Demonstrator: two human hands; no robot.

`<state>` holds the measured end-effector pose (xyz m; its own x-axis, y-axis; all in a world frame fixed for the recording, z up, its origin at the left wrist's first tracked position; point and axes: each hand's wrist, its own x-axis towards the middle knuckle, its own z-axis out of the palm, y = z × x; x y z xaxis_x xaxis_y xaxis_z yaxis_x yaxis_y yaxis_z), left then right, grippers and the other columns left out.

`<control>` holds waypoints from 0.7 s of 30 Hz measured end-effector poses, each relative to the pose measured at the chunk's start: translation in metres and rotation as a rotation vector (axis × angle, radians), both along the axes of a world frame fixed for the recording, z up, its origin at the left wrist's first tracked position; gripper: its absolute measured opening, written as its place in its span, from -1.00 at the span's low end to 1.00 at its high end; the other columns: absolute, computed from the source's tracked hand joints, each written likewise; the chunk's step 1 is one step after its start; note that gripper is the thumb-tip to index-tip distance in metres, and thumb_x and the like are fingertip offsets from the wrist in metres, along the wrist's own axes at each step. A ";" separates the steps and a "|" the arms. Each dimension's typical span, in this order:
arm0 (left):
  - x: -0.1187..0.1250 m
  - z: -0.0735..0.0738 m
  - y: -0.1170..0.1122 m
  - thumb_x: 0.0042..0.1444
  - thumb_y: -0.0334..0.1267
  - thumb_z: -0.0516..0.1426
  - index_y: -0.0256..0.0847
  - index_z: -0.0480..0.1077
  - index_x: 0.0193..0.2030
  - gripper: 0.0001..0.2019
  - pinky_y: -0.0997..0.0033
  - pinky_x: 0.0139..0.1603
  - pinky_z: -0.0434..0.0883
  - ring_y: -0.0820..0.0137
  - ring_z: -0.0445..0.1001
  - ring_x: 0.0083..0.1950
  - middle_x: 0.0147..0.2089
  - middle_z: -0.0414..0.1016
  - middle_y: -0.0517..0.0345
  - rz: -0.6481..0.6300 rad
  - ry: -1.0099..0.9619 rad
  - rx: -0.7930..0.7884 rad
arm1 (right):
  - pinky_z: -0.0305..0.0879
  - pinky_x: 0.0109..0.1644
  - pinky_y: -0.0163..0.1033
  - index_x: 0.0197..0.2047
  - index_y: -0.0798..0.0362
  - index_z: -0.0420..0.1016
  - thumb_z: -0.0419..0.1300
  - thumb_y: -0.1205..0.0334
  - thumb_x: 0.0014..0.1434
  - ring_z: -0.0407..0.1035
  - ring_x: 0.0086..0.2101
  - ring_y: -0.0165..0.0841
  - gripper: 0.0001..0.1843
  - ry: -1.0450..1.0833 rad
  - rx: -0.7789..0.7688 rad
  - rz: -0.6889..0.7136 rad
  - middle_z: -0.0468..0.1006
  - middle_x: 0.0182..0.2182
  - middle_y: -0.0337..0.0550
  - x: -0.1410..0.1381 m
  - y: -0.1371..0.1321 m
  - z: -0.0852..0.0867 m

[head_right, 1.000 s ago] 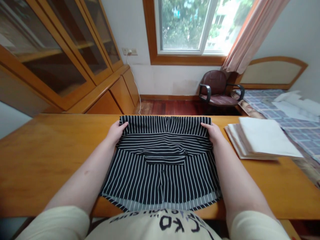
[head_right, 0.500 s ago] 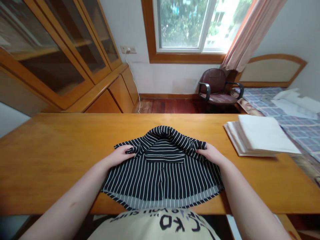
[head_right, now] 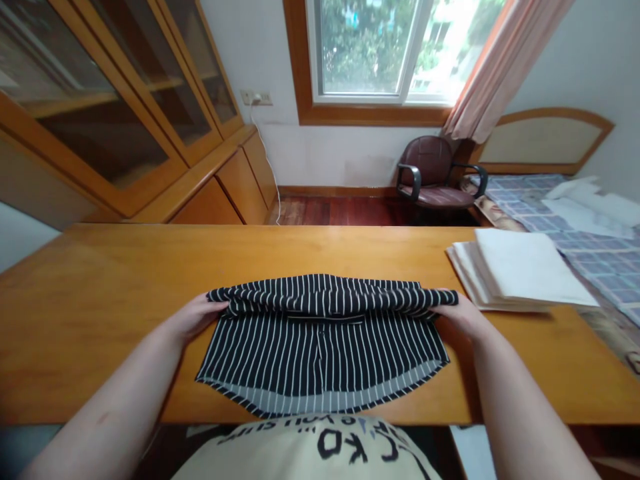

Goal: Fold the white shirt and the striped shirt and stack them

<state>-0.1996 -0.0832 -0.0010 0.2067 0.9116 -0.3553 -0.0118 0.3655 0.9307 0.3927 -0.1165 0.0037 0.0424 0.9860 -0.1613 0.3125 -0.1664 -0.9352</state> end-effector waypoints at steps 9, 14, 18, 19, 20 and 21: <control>-0.002 0.015 -0.007 -0.21 -0.30 0.21 -0.28 0.59 -0.18 -0.64 0.04 0.28 0.14 0.06 0.46 0.06 -0.04 0.56 -0.08 -0.082 -0.004 0.042 | 0.21 0.15 0.03 -0.48 0.02 0.49 0.39 -0.11 -0.21 0.46 -0.10 -0.01 -0.61 0.063 -0.047 0.079 0.63 -0.25 0.00 -0.019 -0.021 0.011; -0.024 0.026 -0.024 -0.22 -0.22 0.30 -0.23 0.59 -0.29 -0.72 0.11 0.14 0.30 0.09 0.51 -0.05 -0.18 0.61 -0.03 -0.020 0.034 0.191 | 0.25 0.11 0.00 -0.48 0.02 0.53 0.39 -0.06 -0.22 0.44 -0.09 0.01 -0.66 -0.014 0.033 0.107 0.63 -0.30 -0.02 -0.009 -0.031 0.029; -0.023 0.027 -0.048 -0.20 -0.15 0.29 -0.22 0.58 -0.37 -0.76 0.14 -0.02 0.40 0.11 0.53 -0.18 -0.26 0.61 -0.03 -0.217 0.122 0.066 | 0.36 -0.04 -0.07 -0.52 0.04 0.50 0.37 0.03 -0.19 0.48 -0.20 -0.03 -0.74 -0.077 -0.138 0.214 0.61 -0.38 -0.06 -0.014 -0.044 0.031; -0.018 0.026 -0.053 -0.20 -0.16 0.29 -0.21 0.59 -0.36 -0.76 0.14 -0.02 0.40 0.10 0.53 -0.16 -0.24 0.61 -0.03 -0.254 0.166 0.008 | 0.37 -0.09 -0.10 -0.52 0.04 0.50 0.35 0.08 -0.18 0.48 -0.24 -0.07 -0.78 -0.110 -0.181 0.247 0.60 -0.40 -0.08 -0.017 -0.046 0.029; -0.013 0.025 -0.057 -0.20 -0.17 0.29 -0.20 0.59 -0.33 -0.75 0.13 0.00 0.40 0.09 0.52 -0.12 -0.21 0.61 -0.03 -0.268 0.211 -0.036 | 0.37 -0.12 -0.12 -0.51 0.04 0.51 0.32 0.13 -0.16 0.48 -0.28 -0.11 -0.83 -0.141 -0.206 0.268 0.59 -0.41 -0.11 -0.021 -0.048 0.027; -0.007 0.023 -0.058 -0.20 -0.17 0.29 -0.18 0.59 -0.28 -0.73 0.12 0.01 0.39 0.07 0.51 -0.08 -0.16 0.60 -0.02 -0.260 0.253 -0.059 | 0.37 -0.14 -0.14 -0.50 0.04 0.52 0.29 0.18 -0.15 0.47 -0.30 -0.14 -0.88 -0.163 -0.211 0.272 0.59 -0.42 -0.13 -0.024 -0.047 0.024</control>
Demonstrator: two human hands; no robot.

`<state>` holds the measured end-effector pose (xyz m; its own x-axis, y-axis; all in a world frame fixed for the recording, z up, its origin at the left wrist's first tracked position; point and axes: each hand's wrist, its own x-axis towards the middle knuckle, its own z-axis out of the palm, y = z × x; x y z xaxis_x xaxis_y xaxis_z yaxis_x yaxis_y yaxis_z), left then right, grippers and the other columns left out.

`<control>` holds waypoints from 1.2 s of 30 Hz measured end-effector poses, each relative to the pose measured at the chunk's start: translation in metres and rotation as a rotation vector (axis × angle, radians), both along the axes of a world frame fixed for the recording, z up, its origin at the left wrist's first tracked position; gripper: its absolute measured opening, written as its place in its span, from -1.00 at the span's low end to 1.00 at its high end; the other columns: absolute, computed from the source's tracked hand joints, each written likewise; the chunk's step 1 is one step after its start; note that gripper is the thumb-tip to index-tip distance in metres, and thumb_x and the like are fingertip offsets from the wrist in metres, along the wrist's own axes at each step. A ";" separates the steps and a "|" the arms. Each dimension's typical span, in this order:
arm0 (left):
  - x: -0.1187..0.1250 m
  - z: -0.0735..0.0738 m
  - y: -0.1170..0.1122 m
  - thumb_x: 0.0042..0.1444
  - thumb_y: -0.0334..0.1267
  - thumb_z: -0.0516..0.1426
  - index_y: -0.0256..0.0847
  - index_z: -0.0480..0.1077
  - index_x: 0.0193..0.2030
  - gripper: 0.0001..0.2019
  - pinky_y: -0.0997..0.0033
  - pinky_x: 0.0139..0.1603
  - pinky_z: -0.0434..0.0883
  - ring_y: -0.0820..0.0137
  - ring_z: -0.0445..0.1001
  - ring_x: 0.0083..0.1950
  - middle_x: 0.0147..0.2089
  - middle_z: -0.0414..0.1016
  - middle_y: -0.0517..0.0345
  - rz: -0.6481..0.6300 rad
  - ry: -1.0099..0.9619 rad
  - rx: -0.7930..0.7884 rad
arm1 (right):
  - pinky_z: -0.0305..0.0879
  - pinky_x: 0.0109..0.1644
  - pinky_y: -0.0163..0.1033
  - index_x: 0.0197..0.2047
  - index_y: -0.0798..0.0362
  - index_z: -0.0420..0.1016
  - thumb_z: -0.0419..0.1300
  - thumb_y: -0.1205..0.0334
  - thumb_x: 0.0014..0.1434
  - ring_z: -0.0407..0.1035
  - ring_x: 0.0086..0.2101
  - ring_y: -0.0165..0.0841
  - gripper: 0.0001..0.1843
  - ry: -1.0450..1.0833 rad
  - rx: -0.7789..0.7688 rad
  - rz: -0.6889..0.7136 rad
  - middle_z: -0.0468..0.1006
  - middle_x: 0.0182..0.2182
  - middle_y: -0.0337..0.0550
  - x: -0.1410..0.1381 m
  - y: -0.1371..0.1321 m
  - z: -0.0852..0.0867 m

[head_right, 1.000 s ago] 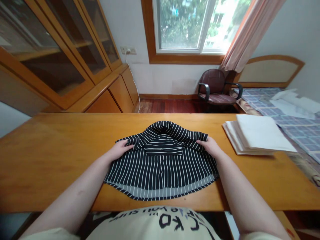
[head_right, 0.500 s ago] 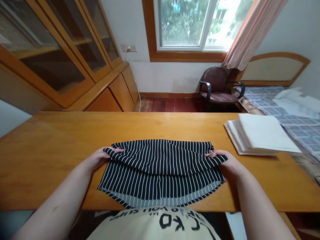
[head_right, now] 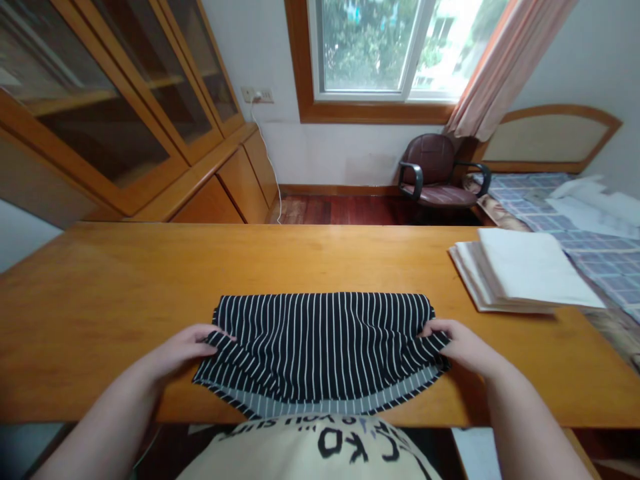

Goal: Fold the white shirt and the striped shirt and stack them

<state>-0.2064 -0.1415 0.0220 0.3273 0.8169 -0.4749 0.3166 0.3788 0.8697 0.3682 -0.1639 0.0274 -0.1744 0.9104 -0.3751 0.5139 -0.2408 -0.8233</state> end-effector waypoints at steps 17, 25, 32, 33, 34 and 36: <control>0.026 -0.019 0.121 -0.24 -0.20 0.18 -0.24 0.43 -0.42 -0.80 0.23 -0.15 0.43 0.23 0.49 -0.28 -0.37 0.56 0.10 0.247 0.033 0.321 | 0.33 -0.18 -0.16 -0.50 0.03 0.38 0.08 0.17 -0.19 0.42 -0.29 -0.15 -0.85 -0.170 0.382 -0.393 0.55 -0.46 -0.13 -0.017 0.100 -0.011; 0.004 -0.014 0.074 -0.27 -0.17 0.25 -0.20 0.56 -0.37 -0.74 0.04 0.09 0.33 0.07 0.49 -0.10 -0.26 0.60 0.01 0.120 0.057 0.285 | 0.23 0.13 -0.02 -0.46 0.04 0.51 0.26 0.20 -0.20 0.42 -0.06 -0.03 -0.85 0.040 0.266 -0.174 0.62 -0.25 -0.05 0.004 0.067 -0.015; 0.004 -0.007 0.059 -0.17 0.07 0.24 -0.14 0.59 -0.29 -0.62 0.13 0.21 0.22 0.05 0.40 0.09 -0.04 0.56 -0.03 0.082 0.145 0.331 | 0.24 0.15 -0.05 -0.35 0.01 0.52 0.32 0.21 -0.23 0.38 0.01 -0.06 -0.73 -0.069 0.298 -0.258 0.55 -0.06 -0.02 0.005 0.060 -0.015; 0.003 -0.008 0.059 -0.10 0.14 0.18 -0.15 0.58 -0.28 -0.58 0.15 0.20 0.24 0.07 0.39 0.11 -0.02 0.55 -0.04 0.127 0.135 0.341 | 0.31 0.08 -0.05 -0.29 0.01 0.50 0.32 0.18 -0.22 0.41 -0.03 -0.07 -0.68 -0.100 0.313 -0.349 0.54 -0.05 0.00 0.008 0.060 -0.014; 0.001 -0.010 0.058 -0.04 0.19 0.10 -0.15 0.56 -0.26 -0.53 0.17 0.17 0.27 0.10 0.40 0.10 0.00 0.54 -0.05 0.194 0.143 0.360 | 0.38 -0.03 -0.07 -0.24 0.01 0.47 0.31 0.14 -0.20 0.45 -0.10 -0.09 -0.63 -0.127 0.308 -0.455 0.54 -0.07 0.03 0.010 0.059 -0.014; 0.000 -0.013 0.058 0.03 0.24 0.00 -0.18 0.52 -0.23 -0.46 0.20 0.06 0.35 0.13 0.44 0.04 -0.03 0.54 -0.07 0.333 0.245 0.395 | 0.43 -0.27 -0.12 -0.21 0.04 0.42 0.25 0.02 -0.11 0.50 -0.28 -0.16 -0.60 -0.145 0.214 -0.629 0.57 -0.20 0.05 0.014 0.057 -0.013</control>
